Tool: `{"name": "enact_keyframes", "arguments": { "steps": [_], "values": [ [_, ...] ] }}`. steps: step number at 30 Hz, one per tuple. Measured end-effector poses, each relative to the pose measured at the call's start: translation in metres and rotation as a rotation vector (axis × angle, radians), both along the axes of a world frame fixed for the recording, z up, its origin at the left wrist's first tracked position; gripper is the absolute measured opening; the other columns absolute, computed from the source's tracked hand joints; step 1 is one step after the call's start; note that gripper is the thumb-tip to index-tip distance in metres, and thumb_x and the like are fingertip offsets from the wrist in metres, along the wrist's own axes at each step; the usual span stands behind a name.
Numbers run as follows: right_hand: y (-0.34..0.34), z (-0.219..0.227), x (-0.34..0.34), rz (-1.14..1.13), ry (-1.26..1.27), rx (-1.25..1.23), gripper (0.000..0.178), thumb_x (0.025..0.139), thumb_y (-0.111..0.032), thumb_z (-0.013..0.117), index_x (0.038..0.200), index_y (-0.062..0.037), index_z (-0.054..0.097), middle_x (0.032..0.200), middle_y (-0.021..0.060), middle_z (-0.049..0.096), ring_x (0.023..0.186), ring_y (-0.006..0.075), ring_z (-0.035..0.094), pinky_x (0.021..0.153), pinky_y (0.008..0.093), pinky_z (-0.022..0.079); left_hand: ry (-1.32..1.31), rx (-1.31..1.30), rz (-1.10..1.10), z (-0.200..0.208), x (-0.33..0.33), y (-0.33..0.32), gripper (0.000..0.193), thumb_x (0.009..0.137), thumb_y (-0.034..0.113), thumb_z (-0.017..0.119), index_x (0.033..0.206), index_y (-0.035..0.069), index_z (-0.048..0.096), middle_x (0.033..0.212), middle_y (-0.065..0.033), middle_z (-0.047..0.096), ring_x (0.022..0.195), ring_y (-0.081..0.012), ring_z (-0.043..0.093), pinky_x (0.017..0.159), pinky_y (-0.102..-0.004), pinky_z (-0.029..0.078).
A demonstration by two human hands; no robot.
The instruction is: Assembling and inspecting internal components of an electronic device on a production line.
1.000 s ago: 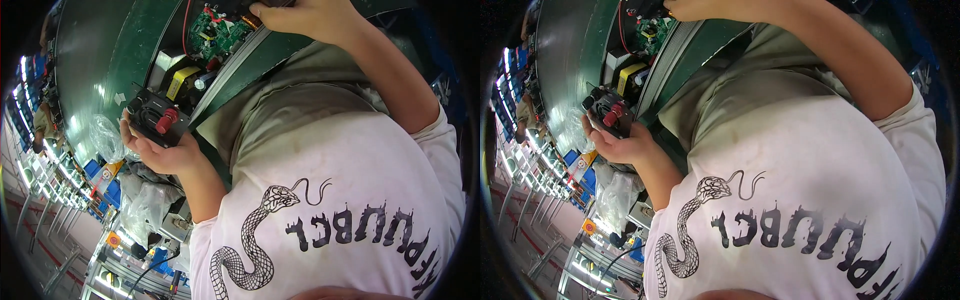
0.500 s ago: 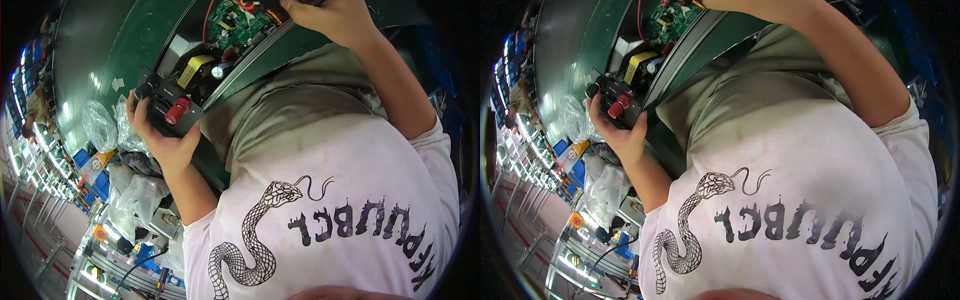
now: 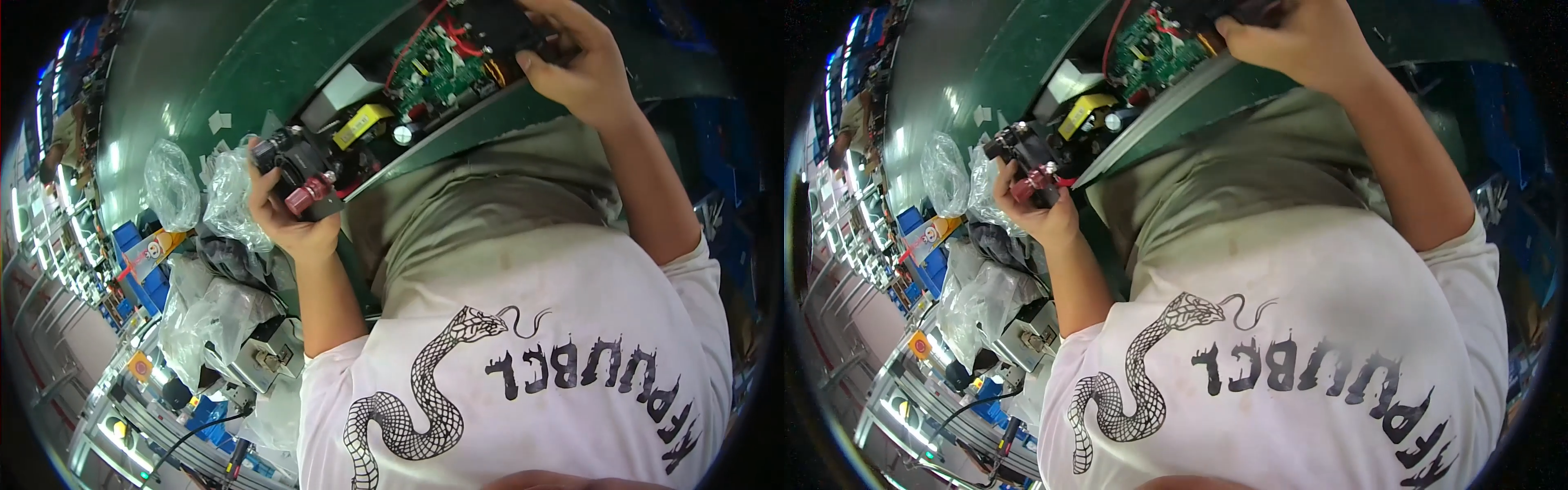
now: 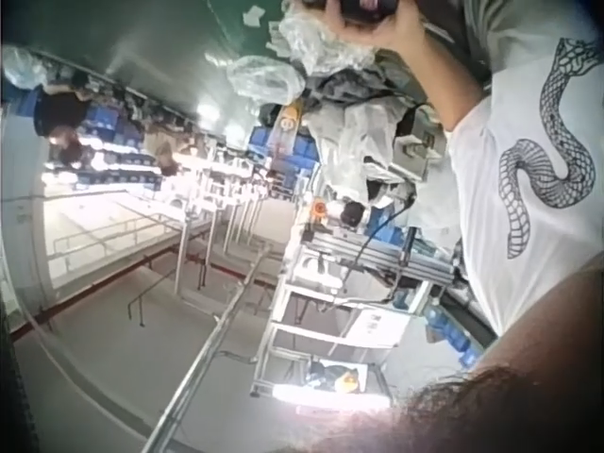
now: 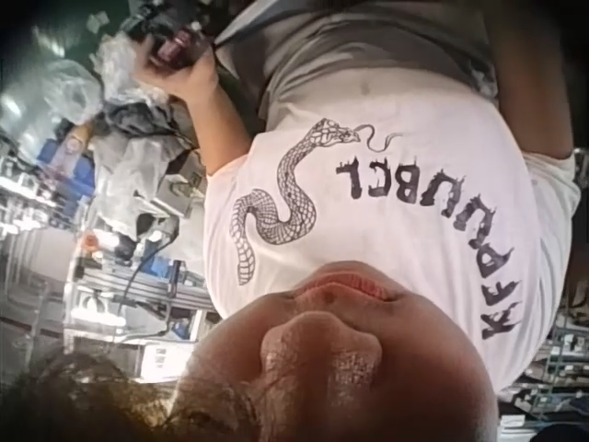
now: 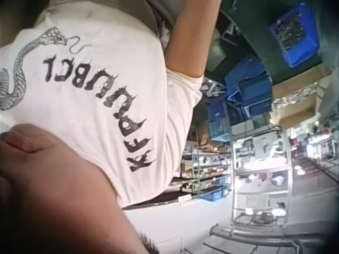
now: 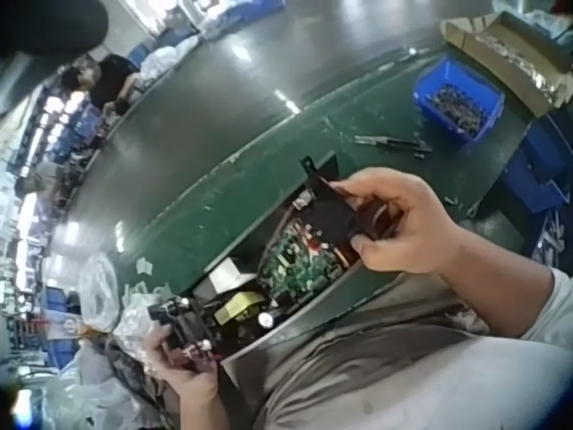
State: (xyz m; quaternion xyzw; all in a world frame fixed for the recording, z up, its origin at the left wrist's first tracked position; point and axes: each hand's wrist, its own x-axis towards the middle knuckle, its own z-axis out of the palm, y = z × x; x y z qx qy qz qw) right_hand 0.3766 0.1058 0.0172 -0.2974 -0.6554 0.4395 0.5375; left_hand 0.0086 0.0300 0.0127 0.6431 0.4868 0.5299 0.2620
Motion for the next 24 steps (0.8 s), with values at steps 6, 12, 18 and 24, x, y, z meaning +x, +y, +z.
{"name": "enact_keyframes", "arguments": {
  "steps": [6, 12, 18, 24],
  "values": [
    [-0.007, -0.013, -0.003, -0.173, -0.141, -0.17, 0.057, 0.076, 0.01, 0.062, 0.131, -0.004, 0.057, 0.12, 0.0025, 0.061, 0.105, 0.0104, 0.057, 0.078, 0.0232, 0.049, 0.011, 0.013, -0.029, 0.004, 0.003, 0.004, 0.073, 0.062, 0.012, 0.085, 0.124, 0.011, 0.046, 0.151, -0.0319, 0.028, 0.13, -0.0403, 0.049, 0.105, -0.048, 0.044],
    [-0.007, -0.011, 0.0, -0.138, -0.163, -0.125, 0.06, 0.072, 0.011, 0.063, 0.129, -0.0057, 0.058, 0.125, 0.0035, 0.059, 0.103, 0.0099, 0.058, 0.068, 0.0204, 0.049, 0.015, -0.024, 0.021, 0.009, 0.013, -0.004, 0.078, 0.063, -0.002, 0.079, 0.129, 0.013, 0.039, 0.153, -0.0297, 0.025, 0.128, -0.0392, 0.049, 0.105, -0.0457, 0.045],
    [-0.005, -0.008, -0.003, -0.111, -0.104, -0.155, 0.06, 0.07, 0.011, 0.063, 0.127, -0.0054, 0.059, 0.127, 0.0055, 0.059, 0.101, 0.011, 0.06, 0.064, 0.0186, 0.048, 0.036, -0.115, 0.017, 0.016, 0.013, -0.007, 0.077, 0.067, -0.009, 0.069, 0.133, 0.014, 0.036, 0.153, -0.0287, 0.024, 0.128, -0.0369, 0.05, 0.104, -0.0439, 0.046],
    [-0.005, -0.007, -0.001, -0.119, -0.182, 0.004, 0.061, 0.067, 0.01, 0.064, 0.127, -0.0048, 0.06, 0.125, 0.0065, 0.061, 0.095, 0.0113, 0.062, 0.062, 0.0184, 0.047, 0.141, -0.087, -0.206, 0.039, 0.006, -0.008, 0.089, 0.069, 0.025, 0.085, 0.141, 0.007, 0.037, 0.154, -0.0248, 0.026, 0.135, -0.0355, 0.043, 0.111, -0.0458, 0.036]
  ]
}}
